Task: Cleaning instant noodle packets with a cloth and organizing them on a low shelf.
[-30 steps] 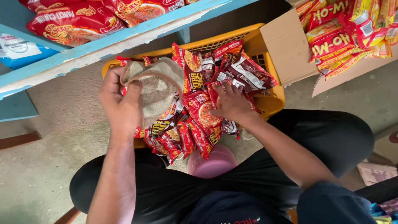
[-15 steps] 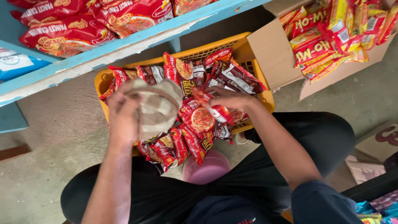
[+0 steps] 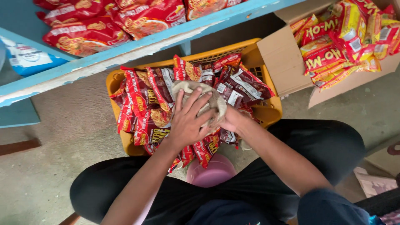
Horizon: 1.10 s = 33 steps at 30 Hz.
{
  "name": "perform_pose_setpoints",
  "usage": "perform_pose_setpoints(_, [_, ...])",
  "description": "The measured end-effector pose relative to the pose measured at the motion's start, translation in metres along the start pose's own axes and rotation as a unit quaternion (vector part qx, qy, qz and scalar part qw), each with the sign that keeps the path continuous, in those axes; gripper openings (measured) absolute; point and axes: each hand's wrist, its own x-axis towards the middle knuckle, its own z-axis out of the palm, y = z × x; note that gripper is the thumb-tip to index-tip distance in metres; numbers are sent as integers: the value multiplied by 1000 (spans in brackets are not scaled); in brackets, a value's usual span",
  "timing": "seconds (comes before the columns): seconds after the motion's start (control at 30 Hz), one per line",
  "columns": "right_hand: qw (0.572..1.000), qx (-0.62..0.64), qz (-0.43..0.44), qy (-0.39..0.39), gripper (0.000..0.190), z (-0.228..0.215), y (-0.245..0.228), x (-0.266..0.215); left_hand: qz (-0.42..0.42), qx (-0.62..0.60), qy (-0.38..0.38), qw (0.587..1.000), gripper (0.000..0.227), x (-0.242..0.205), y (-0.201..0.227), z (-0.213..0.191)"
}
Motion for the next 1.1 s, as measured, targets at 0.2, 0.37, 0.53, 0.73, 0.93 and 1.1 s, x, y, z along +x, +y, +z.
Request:
perform_pose_setpoints(0.2, [998, 54, -30, -22, 76, 44, -21, -3, -117, -62, 84, 988, 41, 4, -32, -11])
perform_pose_setpoints(0.37, [998, -65, 2, 2, 88, 8, 2, 2, -194, -117, 170, 959, 57, 1, 8, -4])
perform_pose_setpoints(0.53, [997, -71, 33, 20, 82, 55, -29, -16, -44, -10, 104, 994, 34, 4, -22, -1])
perform_pose_setpoints(0.73, [994, -103, 11, 45, 94, 54, -24, -17, -165, -105, 158, 968, 34, 12, -7, -30])
perform_pose_setpoints(0.93, [961, -275, 7, -3, 71, 89, -47, -21, -7, 27, 71, 997, 48, 0, 1, -4])
perform_pose_setpoints(1.1, [984, -166, -2, 68, 71, 35, -13, -14, -95, -83, 98, 987, 40, 9, -22, -21])
